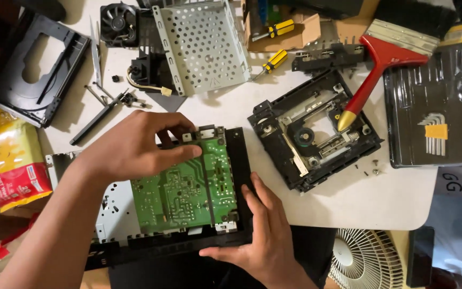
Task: Inspecting and handling internal components of a disassembled video game console
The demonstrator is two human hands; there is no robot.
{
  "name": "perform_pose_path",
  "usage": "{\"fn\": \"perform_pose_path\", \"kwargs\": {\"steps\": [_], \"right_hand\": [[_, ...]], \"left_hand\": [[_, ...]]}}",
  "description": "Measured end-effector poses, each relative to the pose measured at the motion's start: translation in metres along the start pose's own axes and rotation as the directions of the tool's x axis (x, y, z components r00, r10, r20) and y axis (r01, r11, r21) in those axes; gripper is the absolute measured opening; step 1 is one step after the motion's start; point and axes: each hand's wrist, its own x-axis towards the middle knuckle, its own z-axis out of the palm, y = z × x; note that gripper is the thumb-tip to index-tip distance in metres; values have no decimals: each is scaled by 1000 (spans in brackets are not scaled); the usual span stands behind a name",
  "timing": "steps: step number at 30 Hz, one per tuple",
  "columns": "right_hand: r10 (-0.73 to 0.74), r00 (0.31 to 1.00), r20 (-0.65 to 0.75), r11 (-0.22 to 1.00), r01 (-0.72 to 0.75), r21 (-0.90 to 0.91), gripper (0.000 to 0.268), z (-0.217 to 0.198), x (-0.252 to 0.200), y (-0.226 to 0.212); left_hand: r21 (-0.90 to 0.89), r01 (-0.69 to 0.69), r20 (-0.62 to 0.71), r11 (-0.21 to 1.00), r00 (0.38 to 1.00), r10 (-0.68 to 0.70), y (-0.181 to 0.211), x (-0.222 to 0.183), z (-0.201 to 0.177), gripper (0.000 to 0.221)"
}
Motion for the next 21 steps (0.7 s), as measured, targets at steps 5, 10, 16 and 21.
{"fn": "perform_pose_path", "kwargs": {"steps": [5,10,16,21], "right_hand": [[-21,1000,-5,997,20,-78,117,7,-3,-1],[-45,999,-20,997,44,-57,114,4,1,-6],[-49,998,-30,998,48,-31,115,3,-2,-7],[-22,1000,-15,998,21,-56,118,4,-7,-9]], "left_hand": [[16,-10,22,1000,1000,9,-5,5,-3,55],[121,77,76,990,993,-86,9,-1,-10,44],[24,-65,-2,998,998,65,-14,-3,-2,50],[-39,-264,-400,964,888,227,-41,-49,-5,27]]}}
